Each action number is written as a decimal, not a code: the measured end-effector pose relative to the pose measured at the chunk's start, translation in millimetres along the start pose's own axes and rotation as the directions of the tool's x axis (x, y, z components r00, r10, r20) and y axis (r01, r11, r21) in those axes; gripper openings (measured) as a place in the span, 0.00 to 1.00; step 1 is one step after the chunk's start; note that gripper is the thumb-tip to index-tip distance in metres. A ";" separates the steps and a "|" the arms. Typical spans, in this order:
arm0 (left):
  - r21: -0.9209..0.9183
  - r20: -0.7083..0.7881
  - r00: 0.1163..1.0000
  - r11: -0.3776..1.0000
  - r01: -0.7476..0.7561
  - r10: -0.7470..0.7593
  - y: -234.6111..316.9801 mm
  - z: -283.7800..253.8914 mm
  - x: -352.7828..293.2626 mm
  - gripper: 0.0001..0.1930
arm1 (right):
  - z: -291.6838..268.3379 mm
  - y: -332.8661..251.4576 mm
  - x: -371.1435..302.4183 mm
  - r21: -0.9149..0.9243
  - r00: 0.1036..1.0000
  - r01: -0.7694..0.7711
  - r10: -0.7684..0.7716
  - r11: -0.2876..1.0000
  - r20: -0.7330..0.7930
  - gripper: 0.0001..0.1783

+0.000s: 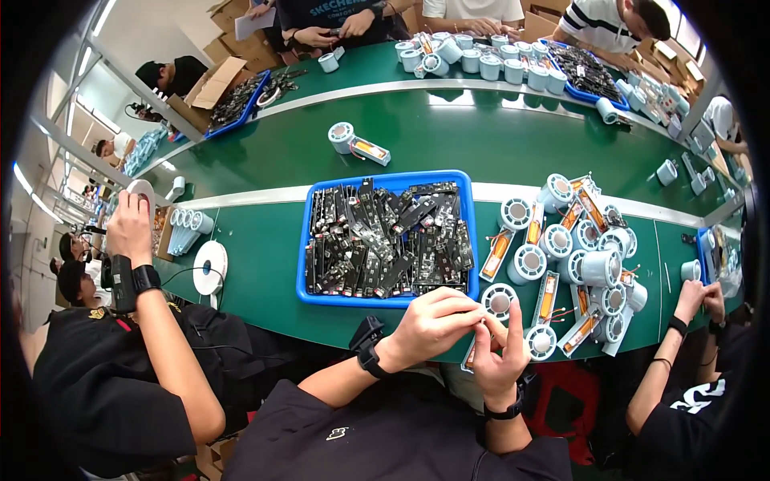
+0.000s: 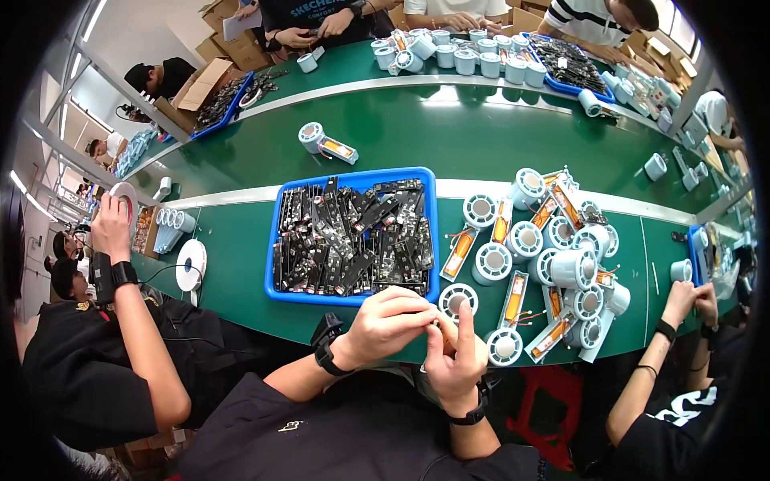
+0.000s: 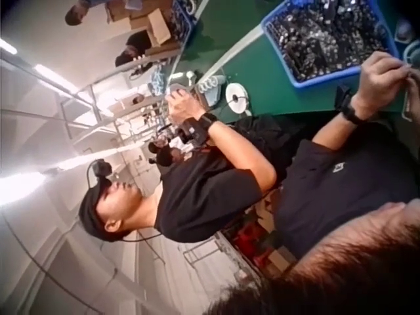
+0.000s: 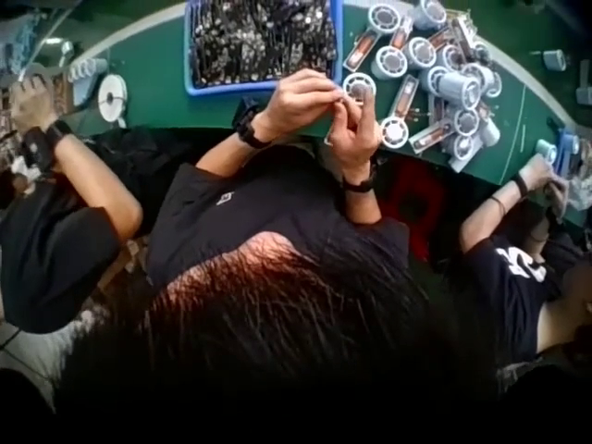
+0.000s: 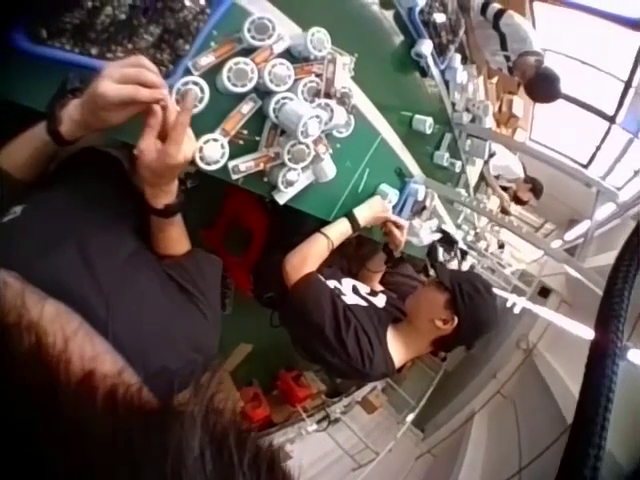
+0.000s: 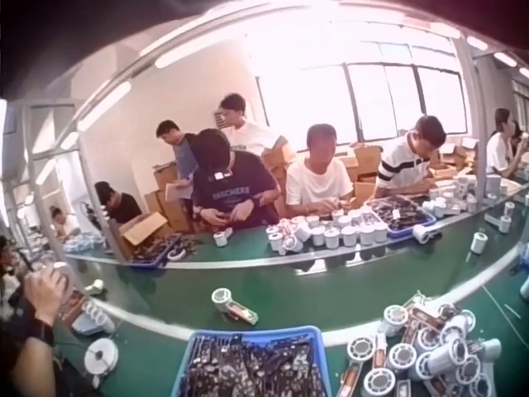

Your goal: Assembling small electrical or mechanical components at a factory assembly station.

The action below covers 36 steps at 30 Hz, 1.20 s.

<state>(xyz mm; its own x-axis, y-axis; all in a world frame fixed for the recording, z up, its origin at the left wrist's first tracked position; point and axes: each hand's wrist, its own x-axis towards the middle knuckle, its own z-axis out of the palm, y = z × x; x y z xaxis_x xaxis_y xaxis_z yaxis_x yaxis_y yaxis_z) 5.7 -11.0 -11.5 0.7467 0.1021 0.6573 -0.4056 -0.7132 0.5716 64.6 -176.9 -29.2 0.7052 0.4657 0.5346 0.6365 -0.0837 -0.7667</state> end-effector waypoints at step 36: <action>0.076 -0.039 0.999 0.997 -0.029 0.032 -2.9 1.1 -7.8 0.18 | -0.3 -2.7 3.8 0.239 0.956 -0.291 0.271 0.926 0.114 0.15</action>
<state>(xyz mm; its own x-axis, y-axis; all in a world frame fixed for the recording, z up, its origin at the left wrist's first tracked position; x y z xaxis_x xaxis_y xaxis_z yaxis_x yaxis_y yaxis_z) 1.7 -10.6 -18.8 0.7120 0.1064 0.6941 -0.3858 -0.7666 0.5133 65.6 -175.2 -25.0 0.8111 0.5228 0.2623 0.3094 -0.0029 -0.9509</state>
